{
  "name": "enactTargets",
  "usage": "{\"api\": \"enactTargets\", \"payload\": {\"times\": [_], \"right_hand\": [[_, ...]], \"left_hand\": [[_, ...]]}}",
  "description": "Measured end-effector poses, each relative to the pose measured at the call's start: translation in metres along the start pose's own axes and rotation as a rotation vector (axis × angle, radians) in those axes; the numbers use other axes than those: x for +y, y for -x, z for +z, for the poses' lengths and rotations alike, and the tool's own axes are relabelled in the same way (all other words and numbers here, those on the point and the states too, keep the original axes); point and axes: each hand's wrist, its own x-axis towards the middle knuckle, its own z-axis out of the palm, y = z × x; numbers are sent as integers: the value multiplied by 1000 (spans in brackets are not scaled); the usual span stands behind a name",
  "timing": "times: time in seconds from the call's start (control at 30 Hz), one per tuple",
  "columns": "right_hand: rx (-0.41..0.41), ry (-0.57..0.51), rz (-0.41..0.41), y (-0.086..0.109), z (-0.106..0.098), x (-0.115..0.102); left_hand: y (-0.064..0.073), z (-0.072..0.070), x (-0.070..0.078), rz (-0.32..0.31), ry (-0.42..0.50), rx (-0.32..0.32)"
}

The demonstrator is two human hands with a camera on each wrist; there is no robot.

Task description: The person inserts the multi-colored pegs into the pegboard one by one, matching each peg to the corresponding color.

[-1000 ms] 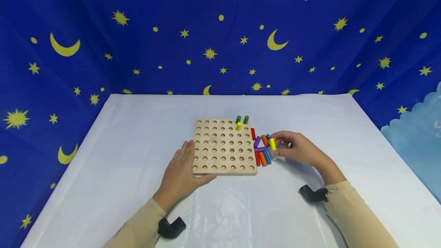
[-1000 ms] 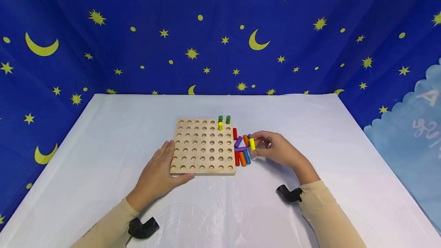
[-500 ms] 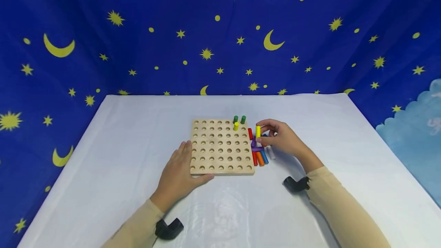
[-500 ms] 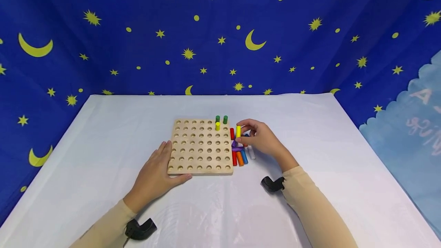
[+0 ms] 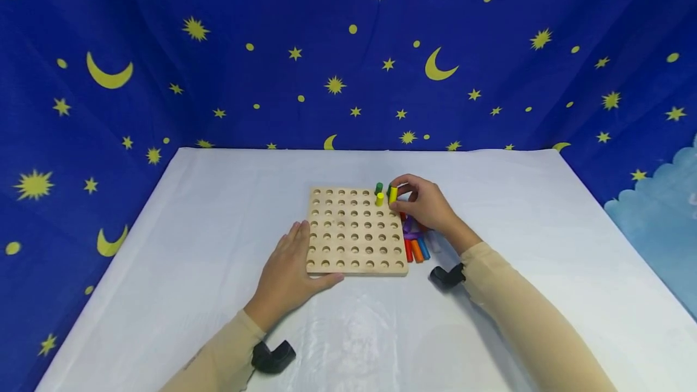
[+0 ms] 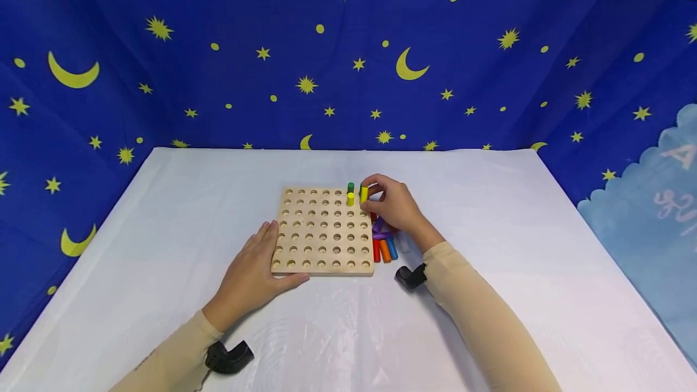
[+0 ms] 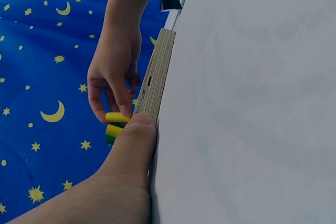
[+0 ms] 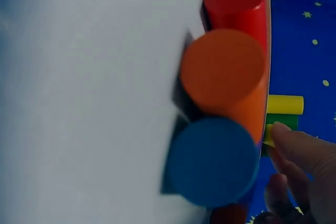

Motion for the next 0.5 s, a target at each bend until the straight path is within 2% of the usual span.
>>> {"api": "enactTargets", "payload": {"times": [0.5], "right_hand": [[11,163,-70,-6,-1,-5]], "left_hand": [[-4,-2,-2,-6,-18,-2]]}}
